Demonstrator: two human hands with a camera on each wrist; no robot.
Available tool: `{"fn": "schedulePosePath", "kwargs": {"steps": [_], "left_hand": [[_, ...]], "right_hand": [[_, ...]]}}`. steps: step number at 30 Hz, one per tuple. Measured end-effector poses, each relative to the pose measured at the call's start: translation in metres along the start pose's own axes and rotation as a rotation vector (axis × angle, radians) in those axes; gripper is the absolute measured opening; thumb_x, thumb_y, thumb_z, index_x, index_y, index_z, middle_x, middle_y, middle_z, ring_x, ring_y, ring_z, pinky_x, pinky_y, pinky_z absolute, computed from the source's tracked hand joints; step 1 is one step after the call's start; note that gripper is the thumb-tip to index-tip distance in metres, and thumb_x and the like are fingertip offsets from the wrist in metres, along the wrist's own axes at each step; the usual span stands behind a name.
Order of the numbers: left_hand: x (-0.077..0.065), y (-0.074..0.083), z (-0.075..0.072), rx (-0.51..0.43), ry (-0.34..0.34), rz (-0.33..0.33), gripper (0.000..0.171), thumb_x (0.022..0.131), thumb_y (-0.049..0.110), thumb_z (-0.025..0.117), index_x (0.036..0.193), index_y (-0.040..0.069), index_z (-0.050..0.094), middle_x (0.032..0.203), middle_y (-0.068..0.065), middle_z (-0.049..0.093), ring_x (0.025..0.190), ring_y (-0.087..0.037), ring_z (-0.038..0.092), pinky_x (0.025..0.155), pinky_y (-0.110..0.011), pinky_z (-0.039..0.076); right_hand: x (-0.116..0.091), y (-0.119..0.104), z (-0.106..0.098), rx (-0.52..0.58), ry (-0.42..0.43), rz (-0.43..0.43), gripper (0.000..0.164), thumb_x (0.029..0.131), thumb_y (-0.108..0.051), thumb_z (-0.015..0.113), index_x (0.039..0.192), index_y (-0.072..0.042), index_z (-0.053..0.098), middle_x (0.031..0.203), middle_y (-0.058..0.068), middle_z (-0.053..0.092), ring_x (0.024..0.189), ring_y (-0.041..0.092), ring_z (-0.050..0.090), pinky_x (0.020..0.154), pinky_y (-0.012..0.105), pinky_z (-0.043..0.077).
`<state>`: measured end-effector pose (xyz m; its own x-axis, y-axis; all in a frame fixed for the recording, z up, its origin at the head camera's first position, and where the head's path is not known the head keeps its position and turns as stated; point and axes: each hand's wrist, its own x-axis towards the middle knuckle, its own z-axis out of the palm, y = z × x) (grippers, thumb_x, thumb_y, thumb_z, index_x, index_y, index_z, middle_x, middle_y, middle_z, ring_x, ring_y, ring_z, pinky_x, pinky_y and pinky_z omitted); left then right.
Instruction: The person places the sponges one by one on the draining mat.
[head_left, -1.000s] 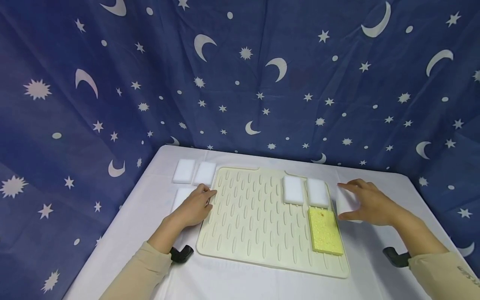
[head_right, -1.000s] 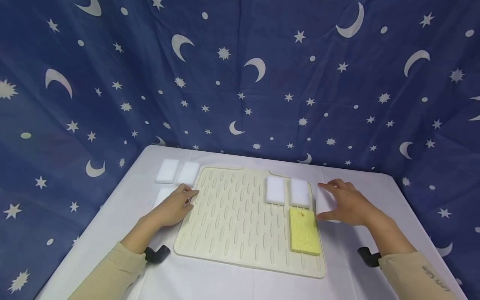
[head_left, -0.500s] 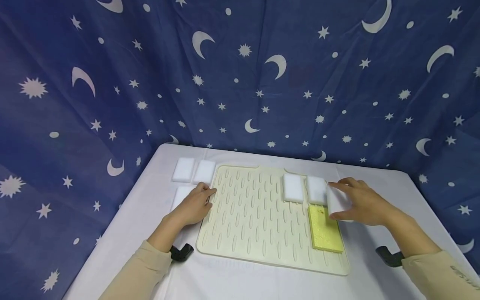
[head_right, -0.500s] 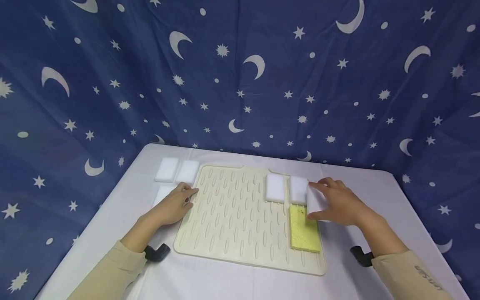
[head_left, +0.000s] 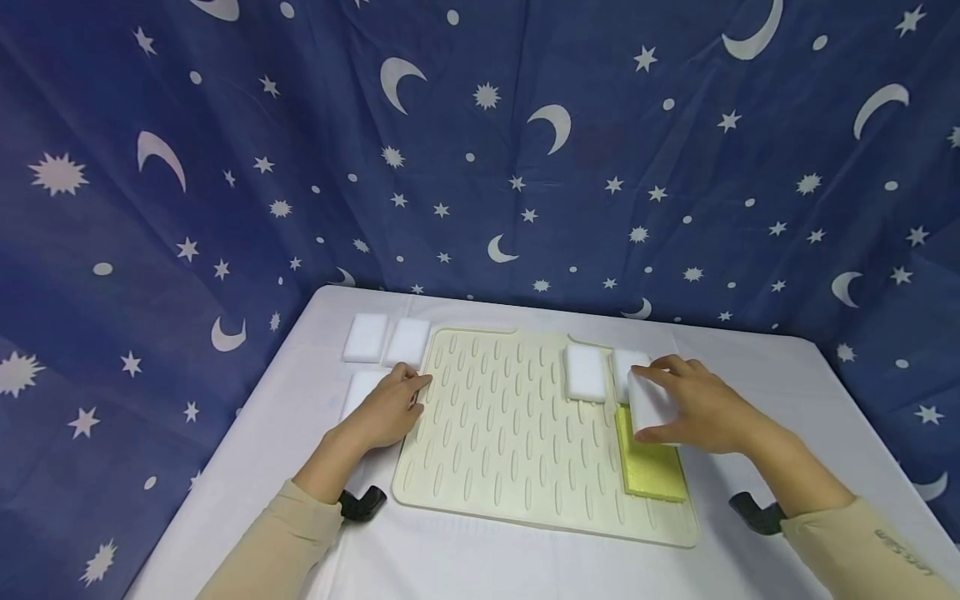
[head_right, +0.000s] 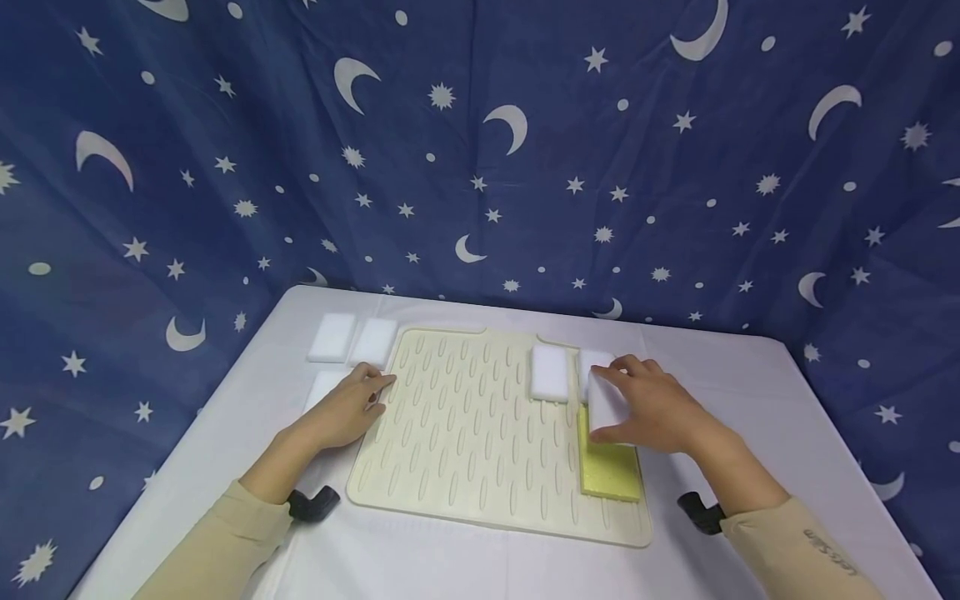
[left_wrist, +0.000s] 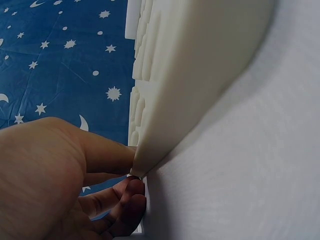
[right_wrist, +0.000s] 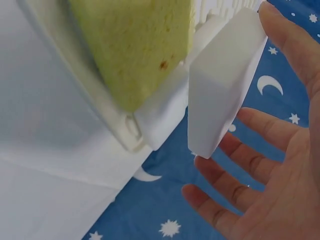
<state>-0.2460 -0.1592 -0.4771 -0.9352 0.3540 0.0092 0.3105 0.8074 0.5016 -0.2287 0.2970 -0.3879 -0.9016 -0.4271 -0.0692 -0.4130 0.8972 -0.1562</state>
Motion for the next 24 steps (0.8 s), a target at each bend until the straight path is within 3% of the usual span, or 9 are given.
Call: {"fn": "schedulePosePath", "kwargs": {"steps": [24], "left_hand": [[0.000,0.000,0.001,0.000,-0.002,-0.019,0.050,0.100,0.008,0.062,0.148,-0.003,0.053,0.135,-0.019,0.052,0.121,-0.030,0.054,0.108,-0.047,0.046]], "right_hand": [[0.011,-0.032,0.018,-0.009,0.019,-0.043,0.098,0.072,-0.064,0.086,0.152,-0.016,0.054,0.140,0.011,0.055,0.123,0.040,0.054,0.097,0.061,0.048]]}}
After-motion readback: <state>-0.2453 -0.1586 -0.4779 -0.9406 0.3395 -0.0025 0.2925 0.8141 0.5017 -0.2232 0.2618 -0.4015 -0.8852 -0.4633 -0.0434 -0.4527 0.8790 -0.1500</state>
